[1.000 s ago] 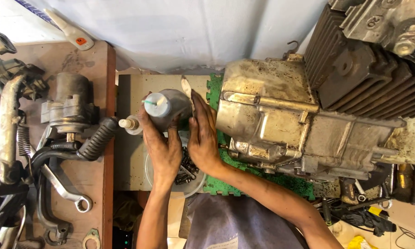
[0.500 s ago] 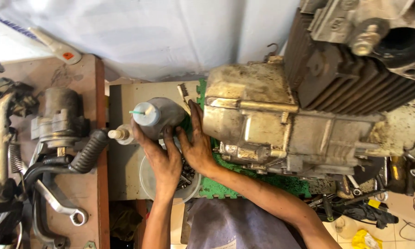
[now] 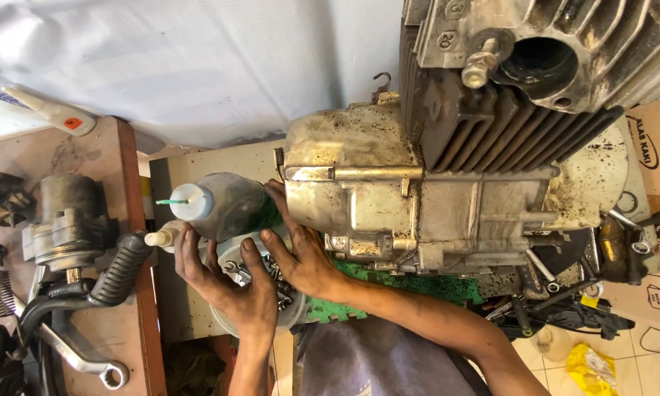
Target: The person cleans a motorcycle engine block using a green sponge and a liquid from a squeeze bottle. They scrub the engine casing and fins, then use a small brush to clean the crevices between the cooling fins.
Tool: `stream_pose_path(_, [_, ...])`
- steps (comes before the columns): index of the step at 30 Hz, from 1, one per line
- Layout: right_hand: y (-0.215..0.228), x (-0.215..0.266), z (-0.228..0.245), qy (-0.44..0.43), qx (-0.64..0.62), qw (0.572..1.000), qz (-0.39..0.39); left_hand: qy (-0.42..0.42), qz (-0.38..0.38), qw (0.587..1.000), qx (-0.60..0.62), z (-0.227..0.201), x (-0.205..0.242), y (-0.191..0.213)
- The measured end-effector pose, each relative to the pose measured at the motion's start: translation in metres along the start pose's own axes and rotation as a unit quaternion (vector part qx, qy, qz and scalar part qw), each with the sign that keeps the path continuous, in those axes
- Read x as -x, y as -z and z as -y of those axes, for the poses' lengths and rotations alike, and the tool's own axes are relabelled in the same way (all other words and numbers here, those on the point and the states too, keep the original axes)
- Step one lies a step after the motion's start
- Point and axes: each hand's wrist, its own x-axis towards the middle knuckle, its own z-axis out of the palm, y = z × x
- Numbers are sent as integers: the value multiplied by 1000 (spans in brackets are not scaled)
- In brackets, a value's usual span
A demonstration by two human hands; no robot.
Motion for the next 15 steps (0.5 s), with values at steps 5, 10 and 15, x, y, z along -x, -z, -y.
stream_pose_path(5, [10,2,13,10,-42,999,22,-23,-22,999,16,9,17,-1])
stream_pose_path(10, [28,35,17,29,-25,998,58,-11,-10,995,95,1,29,-7])
stream_pose_path(15, [98,65,50,27,-18,993,117,-39,71,985,155,-16,27,-22])
